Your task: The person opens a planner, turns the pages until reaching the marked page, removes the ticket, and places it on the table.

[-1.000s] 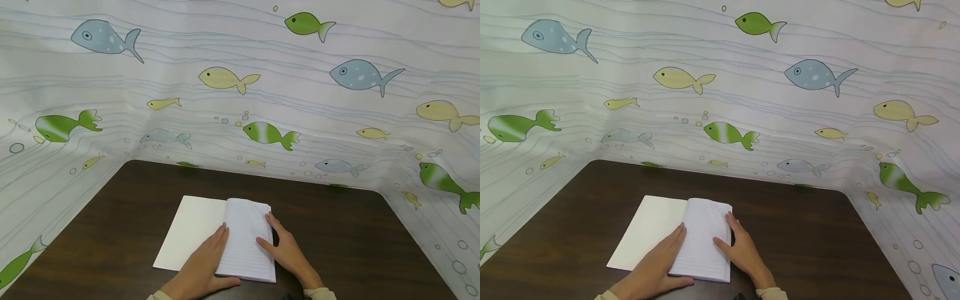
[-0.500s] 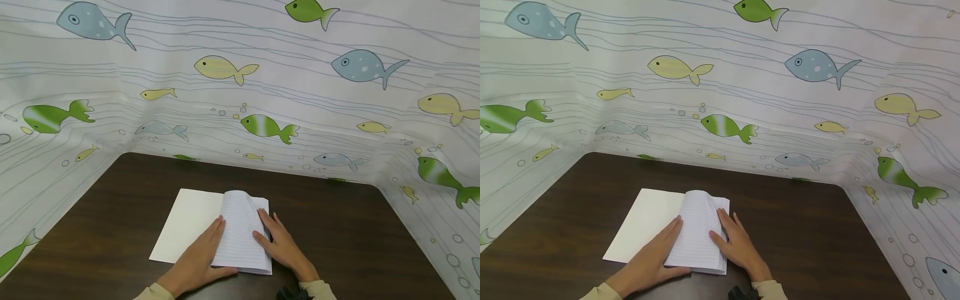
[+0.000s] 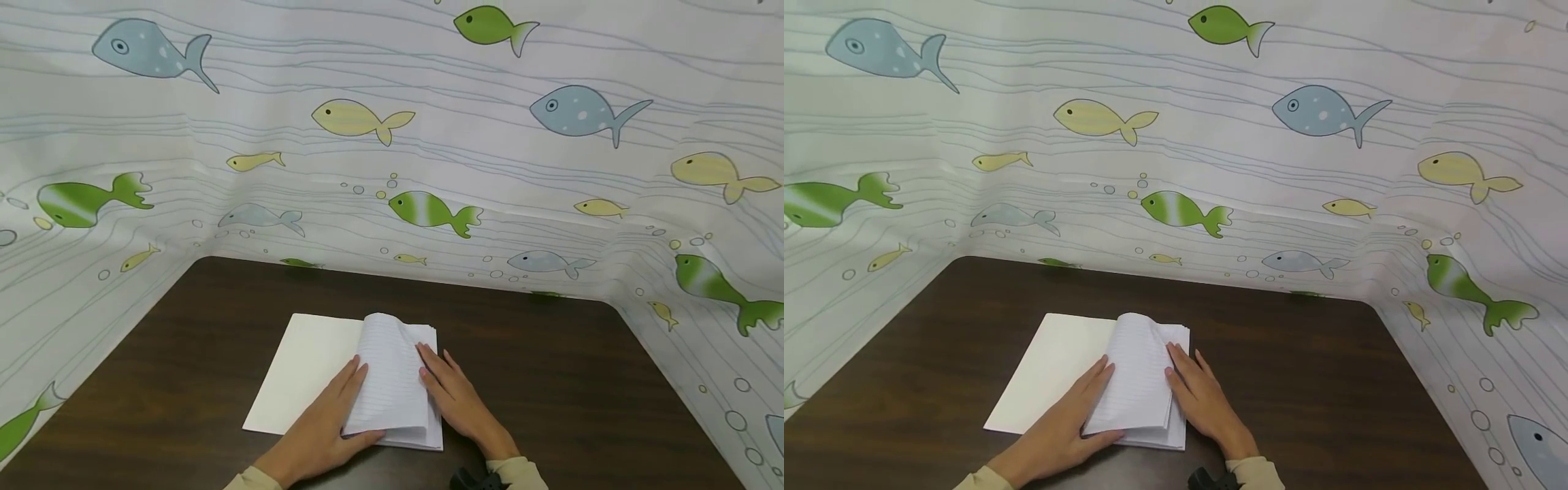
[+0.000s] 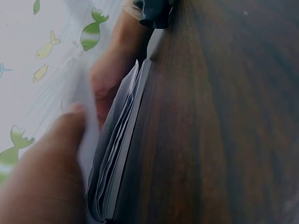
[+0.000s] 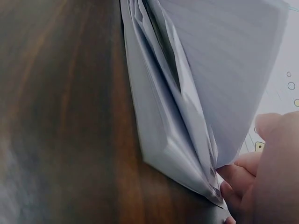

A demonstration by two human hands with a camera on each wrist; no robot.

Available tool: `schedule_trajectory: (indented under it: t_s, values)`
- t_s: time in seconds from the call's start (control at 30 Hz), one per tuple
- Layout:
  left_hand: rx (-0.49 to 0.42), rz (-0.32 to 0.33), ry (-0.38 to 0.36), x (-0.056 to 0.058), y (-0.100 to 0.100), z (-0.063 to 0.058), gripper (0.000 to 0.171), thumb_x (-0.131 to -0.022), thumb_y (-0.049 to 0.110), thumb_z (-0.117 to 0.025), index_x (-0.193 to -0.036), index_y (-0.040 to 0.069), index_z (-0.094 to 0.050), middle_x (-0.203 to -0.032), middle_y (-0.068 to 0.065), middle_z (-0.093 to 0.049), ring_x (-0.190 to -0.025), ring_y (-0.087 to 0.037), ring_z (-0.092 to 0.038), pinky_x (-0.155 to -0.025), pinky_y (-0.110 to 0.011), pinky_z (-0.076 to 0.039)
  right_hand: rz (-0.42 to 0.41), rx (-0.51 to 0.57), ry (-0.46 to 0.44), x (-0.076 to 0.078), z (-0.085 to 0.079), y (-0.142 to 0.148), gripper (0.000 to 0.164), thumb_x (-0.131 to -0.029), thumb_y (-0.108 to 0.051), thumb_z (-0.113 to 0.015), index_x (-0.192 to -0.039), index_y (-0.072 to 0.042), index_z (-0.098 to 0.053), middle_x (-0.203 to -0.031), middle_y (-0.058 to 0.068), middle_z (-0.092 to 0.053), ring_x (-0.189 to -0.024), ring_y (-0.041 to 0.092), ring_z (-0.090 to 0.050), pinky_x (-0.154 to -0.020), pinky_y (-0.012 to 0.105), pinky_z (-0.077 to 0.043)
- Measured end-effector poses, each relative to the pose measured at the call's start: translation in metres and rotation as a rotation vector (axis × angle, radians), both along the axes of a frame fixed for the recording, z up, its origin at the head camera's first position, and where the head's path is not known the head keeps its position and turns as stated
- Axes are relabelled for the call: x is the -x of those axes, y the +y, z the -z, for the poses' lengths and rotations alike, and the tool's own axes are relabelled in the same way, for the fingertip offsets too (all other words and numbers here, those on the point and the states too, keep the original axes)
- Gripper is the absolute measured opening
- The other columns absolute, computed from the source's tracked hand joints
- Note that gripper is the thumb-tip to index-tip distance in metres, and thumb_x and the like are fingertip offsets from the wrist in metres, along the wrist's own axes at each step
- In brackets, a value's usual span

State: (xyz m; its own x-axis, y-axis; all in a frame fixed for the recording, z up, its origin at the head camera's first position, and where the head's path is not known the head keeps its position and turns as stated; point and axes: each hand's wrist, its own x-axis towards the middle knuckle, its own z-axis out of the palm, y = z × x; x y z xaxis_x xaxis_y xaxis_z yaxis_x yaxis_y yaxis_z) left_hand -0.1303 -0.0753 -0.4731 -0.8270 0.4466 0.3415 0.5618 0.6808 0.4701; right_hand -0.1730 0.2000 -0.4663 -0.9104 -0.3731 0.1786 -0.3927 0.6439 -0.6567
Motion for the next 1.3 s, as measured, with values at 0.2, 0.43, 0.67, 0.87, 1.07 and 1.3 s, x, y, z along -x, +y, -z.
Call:
schedule_trajectory:
  t_s: [0.2,0.43,0.67,0.87,1.07,1.3]
  values:
    - [-0.052,-0.002,-0.1,-0.001,0.0014,-0.001,0.103,-0.088,0.074,-0.062,-0.161,0.006,-0.034,-0.168,-0.013,-0.028,-0.153,-0.027,-0.031,-0.114,-0.051,-0.042,0.003,0.018,0.003,-0.0007,-0.0001,0.0005,0.054,-0.111,-0.029,-0.045,-0.16,-0.006,-0.037,-0.165,0.008,-0.036,-0.152,0.021,-0.032,-0.127,0.049,-0.011]
    - [-0.076,0.027,0.0,-0.0023,0.0007,-0.0007,0.09,-0.094,0.056,-0.069,-0.158,0.001,-0.038,-0.166,-0.017,-0.032,-0.151,-0.03,-0.036,-0.112,-0.05,-0.045,0.0,0.045,0.019,-0.0011,-0.0002,0.0003,0.051,-0.111,-0.025,-0.044,-0.158,-0.006,-0.04,-0.164,0.01,-0.038,-0.152,0.024,-0.033,-0.127,0.05,-0.013]
    - [-0.099,0.062,0.084,-0.0024,0.0012,0.0013,0.084,-0.096,0.049,-0.069,-0.157,0.0,-0.04,-0.164,-0.018,-0.035,-0.152,-0.032,-0.034,-0.119,-0.038,-0.037,0.009,0.047,0.02,-0.0015,0.0003,0.0005,0.051,-0.111,-0.025,-0.044,-0.158,-0.007,-0.041,-0.163,0.01,-0.039,-0.152,0.026,-0.033,-0.126,0.053,-0.014]
    - [-0.163,0.096,0.174,-0.0006,0.0018,0.0073,0.077,-0.101,0.044,-0.065,-0.156,-0.002,-0.038,-0.161,-0.024,-0.038,-0.147,-0.037,-0.038,-0.119,-0.01,-0.01,0.008,0.08,0.049,-0.0011,0.0032,-0.0002,0.049,-0.112,-0.022,-0.042,-0.156,-0.002,-0.042,-0.162,0.011,-0.042,-0.151,0.025,-0.035,-0.125,0.051,-0.016]
    - [-0.212,0.118,0.189,-0.0004,0.0026,0.0048,0.08,-0.096,0.024,-0.072,-0.16,0.001,-0.031,-0.162,-0.023,-0.035,-0.149,-0.03,-0.037,-0.119,-0.011,-0.014,0.076,0.117,0.008,-0.0023,0.0052,-0.0022,0.053,-0.113,-0.03,-0.038,-0.16,-0.006,-0.036,-0.162,0.008,-0.041,-0.154,0.036,-0.028,-0.124,0.059,-0.018]
    - [-0.316,0.1,0.255,0.0044,0.0021,-0.0018,0.094,-0.078,0.001,-0.071,-0.161,-0.001,-0.026,-0.165,-0.02,-0.03,-0.152,-0.024,-0.032,-0.121,-0.017,-0.017,0.101,0.028,0.032,-0.0026,0.0031,-0.004,0.066,-0.104,-0.033,-0.059,-0.16,-0.007,-0.037,-0.164,0.008,-0.038,-0.15,0.049,-0.028,-0.118,0.068,-0.026]
